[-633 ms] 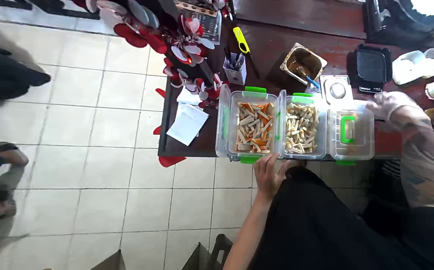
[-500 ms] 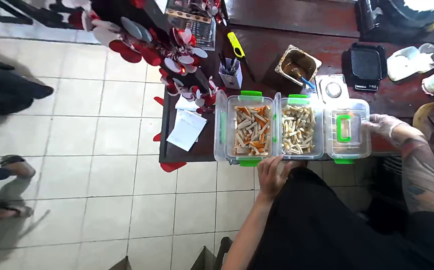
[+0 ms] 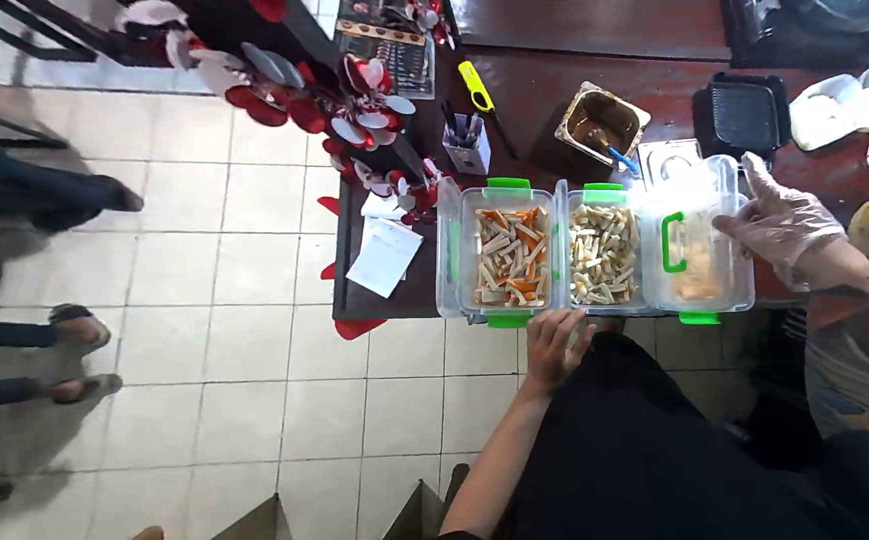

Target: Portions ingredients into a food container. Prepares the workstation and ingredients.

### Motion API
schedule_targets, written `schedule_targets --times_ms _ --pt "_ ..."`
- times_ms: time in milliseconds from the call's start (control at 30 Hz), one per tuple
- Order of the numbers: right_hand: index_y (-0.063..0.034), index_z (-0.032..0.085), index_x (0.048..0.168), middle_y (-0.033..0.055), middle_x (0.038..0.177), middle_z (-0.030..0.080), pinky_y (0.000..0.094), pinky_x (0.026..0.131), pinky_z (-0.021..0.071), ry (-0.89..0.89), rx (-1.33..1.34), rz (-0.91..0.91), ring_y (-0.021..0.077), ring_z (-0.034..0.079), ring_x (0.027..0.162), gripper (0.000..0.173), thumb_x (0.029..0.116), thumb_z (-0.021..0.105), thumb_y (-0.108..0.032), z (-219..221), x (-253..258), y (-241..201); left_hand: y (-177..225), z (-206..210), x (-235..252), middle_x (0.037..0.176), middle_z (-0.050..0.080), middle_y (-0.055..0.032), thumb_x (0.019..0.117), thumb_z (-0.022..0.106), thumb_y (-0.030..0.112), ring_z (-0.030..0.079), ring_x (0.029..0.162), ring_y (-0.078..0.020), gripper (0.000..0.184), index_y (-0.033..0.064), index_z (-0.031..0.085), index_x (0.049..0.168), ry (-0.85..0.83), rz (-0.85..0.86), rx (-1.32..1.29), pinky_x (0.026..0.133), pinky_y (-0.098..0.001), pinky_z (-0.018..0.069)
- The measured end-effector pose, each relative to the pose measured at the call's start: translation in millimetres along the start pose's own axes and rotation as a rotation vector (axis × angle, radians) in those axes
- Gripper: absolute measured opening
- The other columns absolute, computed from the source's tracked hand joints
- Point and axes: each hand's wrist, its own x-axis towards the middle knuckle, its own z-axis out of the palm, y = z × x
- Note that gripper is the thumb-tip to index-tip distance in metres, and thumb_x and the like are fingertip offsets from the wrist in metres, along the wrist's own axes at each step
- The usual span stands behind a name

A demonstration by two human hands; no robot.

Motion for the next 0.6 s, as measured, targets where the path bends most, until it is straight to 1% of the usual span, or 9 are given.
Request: schedule_targets --times_ms 100,167,200,233,300,367,433,500,600 --pt "-0.0395 0.018 0.164 0.0121 0.082 0.068 0.0489 0.049 0.0553 -0.105 -0.039 -0.060 0.0278 0.063 0.054 0.082 0.0977 0.067 -0.043 36 19 -8 0 -5 -12 0.115 0.070 -0.0015 0.0929 0.074 0.034 0.063 0.111 -0.0176 0.032 0.0170 0.072 0.120 0.029 0.006 -0.022 0.099 -0.0378 0.0498" --pt "-0.0372 0.021 0.163 0.0176 0.095 0.070 0.0588 0.060 0.0557 -0.132 -0.206 -0.059 0.0358 0.067 0.069 0.081 0.0967 0.065 -0.053 50 29 -19 -4 -15 -24 0.114 0.071 -0.0021 0.0935 0.074 0.032 0.064 0.108 -0.0174 0.030 0.0163 0.072 0.119 0.044 0.007 -0.034 0.097 -0.0374 0.0518" --pt "-0.0378 0.022 0.164 0.0216 0.108 0.070 0.0685 0.071 0.0530 -0.115 -0.320 -0.071 0.0440 0.068 0.087 0.082 0.0960 0.062 -0.060 49 31 -28 -5 -20 -31 0.114 0.070 -0.0022 0.0942 0.072 0.031 0.065 0.107 -0.0172 0.030 0.0166 0.072 0.120 0.044 0.005 -0.044 0.096 -0.0372 0.0522" --pt "-0.0381 0.026 0.163 0.0249 0.114 0.069 0.0740 0.075 0.0492 -0.067 -0.426 -0.094 0.0502 0.066 0.097 0.080 0.0954 0.058 -0.066 44 30 -41 -8 -25 -38 0.112 0.071 -0.0025 0.0945 0.072 0.031 0.065 0.105 -0.0172 0.030 0.0165 0.072 0.121 0.051 0.001 -0.052 0.095 -0.0369 0.0528" --pt "-0.0360 0.035 0.159 0.0250 0.111 0.069 0.0749 0.074 0.0482 0.037 -0.562 -0.206 0.0520 0.066 0.099 0.070 0.0989 0.045 -0.070 35 22 -79 -15 -33 -57 0.108 0.071 -0.0037 0.0938 0.073 0.028 0.066 0.101 -0.0174 0.028 0.0155 0.073 0.119 0.061 -0.034 -0.077 0.092 -0.0365 0.0550" --pt "-0.0273 0.053 0.148 0.0222 0.111 0.071 0.0725 0.079 0.0492 -0.007 -0.568 -0.415 0.0491 0.067 0.101 0.052 0.1050 0.047 -0.055 42 16 -133 -26 -39 -81 0.106 0.072 -0.0048 0.0945 0.071 0.025 0.068 0.098 -0.0167 0.027 0.0132 0.073 0.118 0.033 -0.130 -0.111 0.089 -0.0362 0.0573" --pt "-0.0241 0.065 0.137 0.0111 0.120 0.072 0.0626 0.094 0.0519 -0.247 -0.577 -0.713 0.0357 0.068 0.112 0.039 0.1055 0.052 -0.043 77 23 -181 -41 -41 -108 0.104 0.072 -0.0059 0.0981 0.065 0.024 0.069 0.094 -0.0146 0.028 0.0080 0.071 0.120 -0.050 -0.314 -0.119 0.085 -0.0343 0.0599" --pt "-0.0272 0.066 0.136 0.0054 0.133 0.068 0.0584 0.106 0.0469 -0.546 -0.682 -0.920 0.0296 0.061 0.126 0.040 0.1016 0.057 -0.045 139 42 -214 -59 -42 -136 0.104 0.071 -0.0037 0.1035 0.057 0.033 0.068 0.088 -0.0109 0.037 0.0100 0.066 0.130 -0.223 -0.625 -0.114 0.080 -0.0310 0.0593" --pt "-0.0151 0.069 0.126 0.0158 0.119 0.069 0.0667 0.092 0.0510 -0.735 -1.015 -0.909 0.0398 0.065 0.113 0.045 0.0881 0.076 -0.037 231 51 -240 -88 -47 -188 0.118 0.070 -0.0032 0.1032 0.051 0.047 0.069 0.099 -0.0148 0.050 0.0207 0.055 0.146 -0.486 -1.116 -0.154 0.090 -0.0410 0.0578"
